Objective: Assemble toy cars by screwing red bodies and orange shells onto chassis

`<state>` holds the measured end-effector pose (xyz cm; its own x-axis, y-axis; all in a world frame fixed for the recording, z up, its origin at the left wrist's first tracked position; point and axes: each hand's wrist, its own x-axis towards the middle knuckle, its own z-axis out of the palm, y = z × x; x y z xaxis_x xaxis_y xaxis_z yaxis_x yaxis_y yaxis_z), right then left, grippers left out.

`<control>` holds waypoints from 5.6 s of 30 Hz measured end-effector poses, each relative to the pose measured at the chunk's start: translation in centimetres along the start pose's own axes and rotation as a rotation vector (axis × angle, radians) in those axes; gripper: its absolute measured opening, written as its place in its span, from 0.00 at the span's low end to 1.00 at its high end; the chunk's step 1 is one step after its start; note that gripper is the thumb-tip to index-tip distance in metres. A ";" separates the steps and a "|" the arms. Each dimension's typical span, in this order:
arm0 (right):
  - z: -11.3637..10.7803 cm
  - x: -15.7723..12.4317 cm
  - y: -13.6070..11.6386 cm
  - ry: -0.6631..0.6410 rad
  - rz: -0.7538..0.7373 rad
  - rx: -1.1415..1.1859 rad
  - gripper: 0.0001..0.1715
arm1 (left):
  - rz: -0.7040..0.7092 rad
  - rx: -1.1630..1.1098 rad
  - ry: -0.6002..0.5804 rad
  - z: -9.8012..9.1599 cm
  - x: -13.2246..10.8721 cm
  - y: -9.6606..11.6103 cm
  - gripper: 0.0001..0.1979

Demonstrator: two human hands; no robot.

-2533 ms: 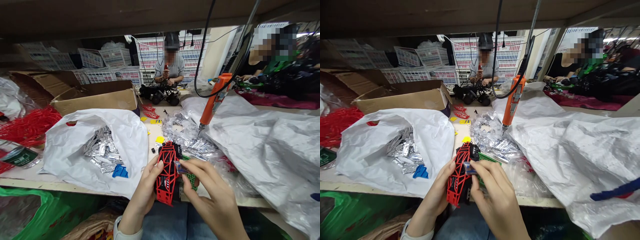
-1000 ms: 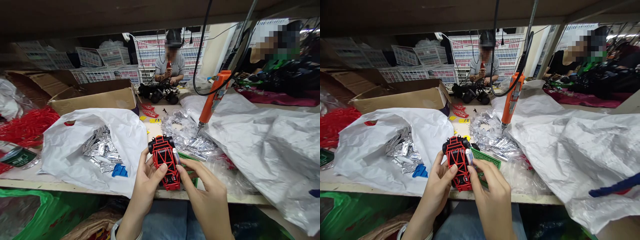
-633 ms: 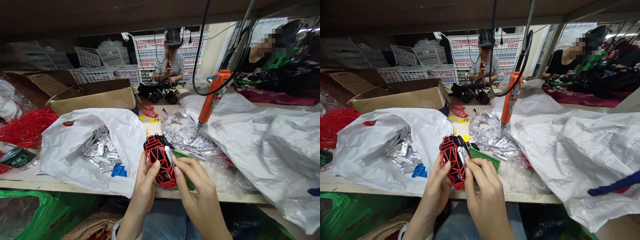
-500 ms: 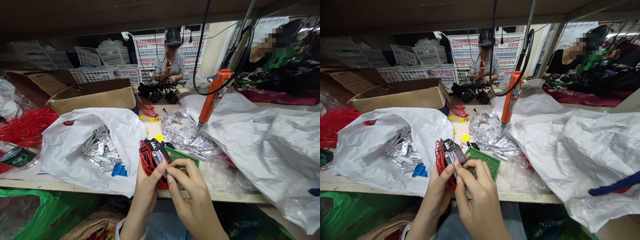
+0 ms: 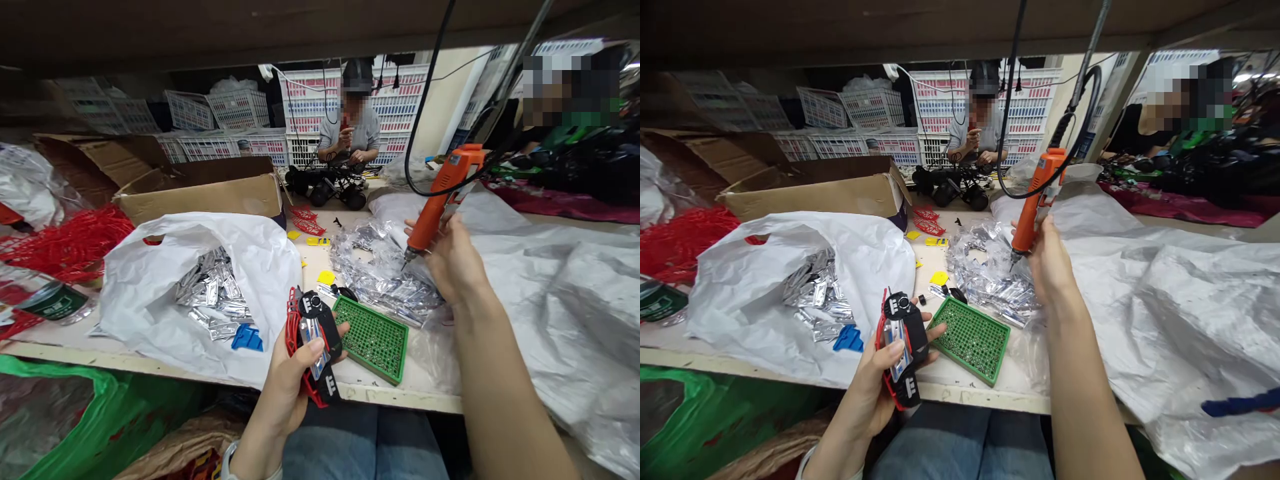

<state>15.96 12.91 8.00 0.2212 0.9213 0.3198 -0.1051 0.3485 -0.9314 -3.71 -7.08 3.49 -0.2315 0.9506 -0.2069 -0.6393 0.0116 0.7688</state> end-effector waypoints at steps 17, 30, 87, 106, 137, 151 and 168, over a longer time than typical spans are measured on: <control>4.4 -12.0 0.1 -0.173 -0.080 0.147 0.04 | 0.065 0.133 0.163 -2.2 1.5 -1.5 0.32; 4.6 -12.8 1.1 -0.129 -0.071 0.167 0.12 | 0.059 0.114 0.182 -1.9 1.7 -1.3 0.37; 11.3 -13.5 -4.8 0.058 -0.174 0.716 0.13 | 0.108 0.149 0.140 -2.5 1.8 -1.9 0.34; 12.1 -14.1 -4.7 0.024 -0.234 0.628 0.13 | 0.039 0.045 0.163 -2.4 2.1 -1.8 0.39; 8.5 -11.3 -6.3 0.148 -0.230 0.475 0.10 | 0.257 0.520 -0.107 -3.3 -0.8 -1.6 0.39; 7.4 -11.2 -5.9 0.084 -0.206 0.436 0.06 | 0.596 1.094 -0.511 -2.4 -0.8 -1.6 0.55; 7.6 -10.6 -4.5 0.161 -0.227 0.404 0.02 | 0.337 0.986 -0.378 -3.8 -0.2 -1.0 0.50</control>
<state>6.67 2.84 10.12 0.4262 0.7867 0.4465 -0.3975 0.6063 -0.6888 -5.84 -8.48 0.47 0.0625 0.9830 0.1728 0.3168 -0.1838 0.9305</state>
